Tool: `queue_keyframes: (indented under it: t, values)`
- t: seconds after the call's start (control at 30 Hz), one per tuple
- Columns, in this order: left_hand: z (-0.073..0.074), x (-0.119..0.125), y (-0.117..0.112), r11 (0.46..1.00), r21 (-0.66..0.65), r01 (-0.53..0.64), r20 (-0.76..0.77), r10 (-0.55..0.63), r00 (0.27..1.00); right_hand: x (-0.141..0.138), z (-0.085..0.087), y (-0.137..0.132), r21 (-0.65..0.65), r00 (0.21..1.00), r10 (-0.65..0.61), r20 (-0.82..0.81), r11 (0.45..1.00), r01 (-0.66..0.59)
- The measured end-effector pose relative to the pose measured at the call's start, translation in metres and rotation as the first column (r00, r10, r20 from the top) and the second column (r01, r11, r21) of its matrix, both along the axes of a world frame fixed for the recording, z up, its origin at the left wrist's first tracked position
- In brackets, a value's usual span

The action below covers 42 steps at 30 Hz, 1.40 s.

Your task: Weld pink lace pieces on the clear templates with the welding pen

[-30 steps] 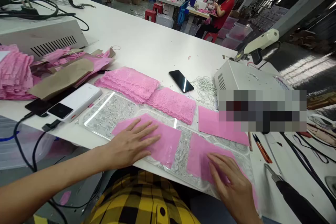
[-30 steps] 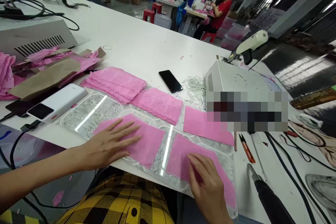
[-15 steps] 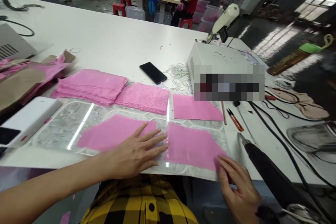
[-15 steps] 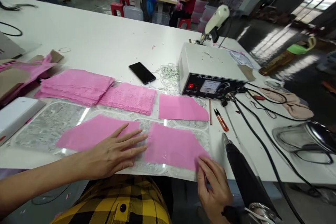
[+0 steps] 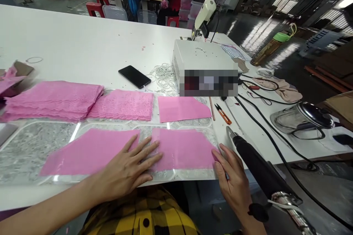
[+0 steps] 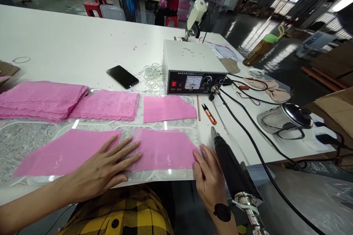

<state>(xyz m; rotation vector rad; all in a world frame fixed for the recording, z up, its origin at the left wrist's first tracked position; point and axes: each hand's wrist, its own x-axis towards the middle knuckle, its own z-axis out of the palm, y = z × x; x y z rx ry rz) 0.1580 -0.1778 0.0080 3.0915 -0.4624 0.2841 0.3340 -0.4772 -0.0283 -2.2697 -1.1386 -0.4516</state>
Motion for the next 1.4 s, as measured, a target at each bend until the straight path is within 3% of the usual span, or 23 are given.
queue_keyframes:
  t: [0.2,0.3,0.47,0.6,0.77,0.93,1.4]
  values:
    - [0.011,0.017,-0.004,0.999,-0.003,0.049,-0.016,-0.049,0.999,0.004,-0.002,-0.003,-0.051,1.0,0.019,0.013,0.999,-0.018]
    - [0.009,0.026,-0.006,0.997,0.011,0.071,-0.031,-0.071,0.997,0.008,-0.002,0.0,-0.087,0.998,0.042,0.049,0.995,-0.037]
    - [-0.001,0.021,-0.008,1.0,0.03,-0.006,0.011,0.006,1.0,0.014,-0.002,0.004,-0.085,1.0,0.001,0.015,0.996,0.0]
    - [0.002,0.023,-0.012,0.999,-0.018,-0.048,-0.013,0.048,0.999,0.017,-0.005,-0.006,-0.088,1.0,-0.009,-0.024,0.996,0.007]
    - [0.018,0.057,-0.026,0.986,-0.112,0.12,-0.136,-0.135,0.982,0.015,-0.01,-0.024,-0.058,1.0,-0.012,0.014,0.998,0.013]
    - [0.017,0.09,-0.037,0.949,-0.223,0.223,-0.276,-0.281,0.919,0.01,-0.014,-0.028,-0.072,1.0,0.001,0.0,0.997,-0.001]
    - [0.005,0.089,-0.036,0.969,-0.215,0.126,-0.249,-0.179,0.952,0.007,-0.014,-0.023,-0.075,0.998,-0.052,-0.032,0.996,0.05]
